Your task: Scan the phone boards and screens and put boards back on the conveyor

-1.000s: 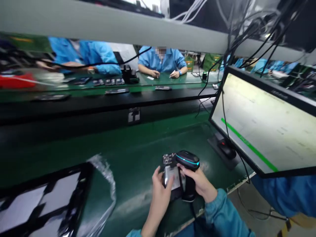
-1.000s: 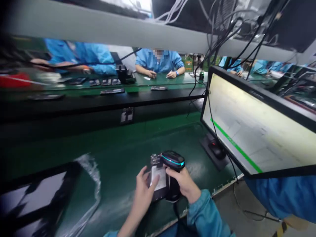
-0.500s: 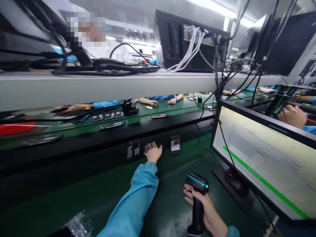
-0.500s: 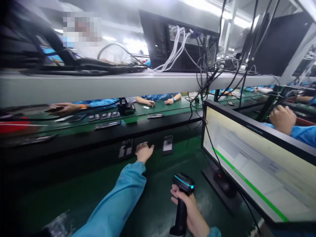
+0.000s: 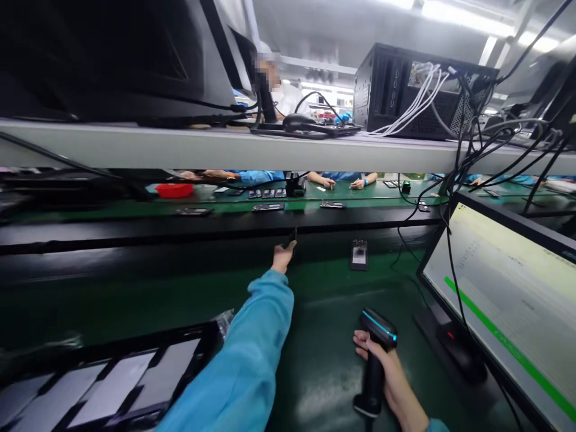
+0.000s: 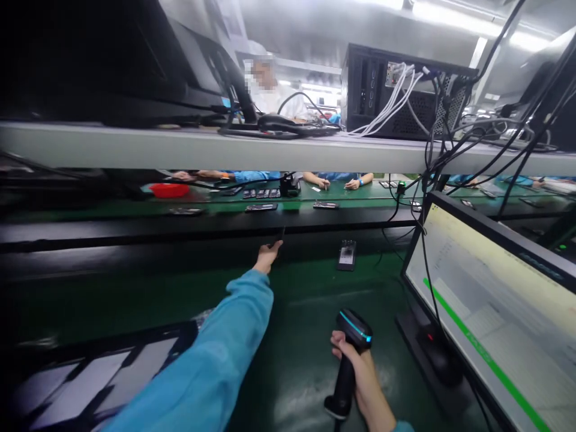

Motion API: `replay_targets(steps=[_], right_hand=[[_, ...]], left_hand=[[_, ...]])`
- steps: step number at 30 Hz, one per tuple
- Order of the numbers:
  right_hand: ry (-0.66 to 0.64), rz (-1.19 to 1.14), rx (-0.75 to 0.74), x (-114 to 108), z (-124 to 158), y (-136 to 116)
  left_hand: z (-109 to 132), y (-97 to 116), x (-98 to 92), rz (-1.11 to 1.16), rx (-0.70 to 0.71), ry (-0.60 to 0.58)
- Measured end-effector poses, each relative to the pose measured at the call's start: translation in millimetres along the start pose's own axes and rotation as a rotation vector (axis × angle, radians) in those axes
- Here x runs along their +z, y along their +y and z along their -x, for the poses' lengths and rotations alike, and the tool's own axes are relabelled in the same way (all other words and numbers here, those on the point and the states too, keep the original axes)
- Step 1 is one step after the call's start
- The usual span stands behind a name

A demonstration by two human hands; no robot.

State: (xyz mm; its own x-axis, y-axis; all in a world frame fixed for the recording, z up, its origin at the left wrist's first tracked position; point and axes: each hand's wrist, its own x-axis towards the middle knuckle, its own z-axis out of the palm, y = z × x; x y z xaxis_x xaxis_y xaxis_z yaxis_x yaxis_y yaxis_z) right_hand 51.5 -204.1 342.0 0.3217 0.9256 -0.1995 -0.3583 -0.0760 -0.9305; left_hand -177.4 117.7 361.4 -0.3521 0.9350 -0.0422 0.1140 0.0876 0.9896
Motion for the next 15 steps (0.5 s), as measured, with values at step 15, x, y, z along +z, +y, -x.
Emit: replay_targets(steps=[15], right_hand=[[-0.05, 0.063, 0.039, 16, 36, 18]], left_hand=[[163, -71, -24.6, 1.444, -0.339, -0.723]])
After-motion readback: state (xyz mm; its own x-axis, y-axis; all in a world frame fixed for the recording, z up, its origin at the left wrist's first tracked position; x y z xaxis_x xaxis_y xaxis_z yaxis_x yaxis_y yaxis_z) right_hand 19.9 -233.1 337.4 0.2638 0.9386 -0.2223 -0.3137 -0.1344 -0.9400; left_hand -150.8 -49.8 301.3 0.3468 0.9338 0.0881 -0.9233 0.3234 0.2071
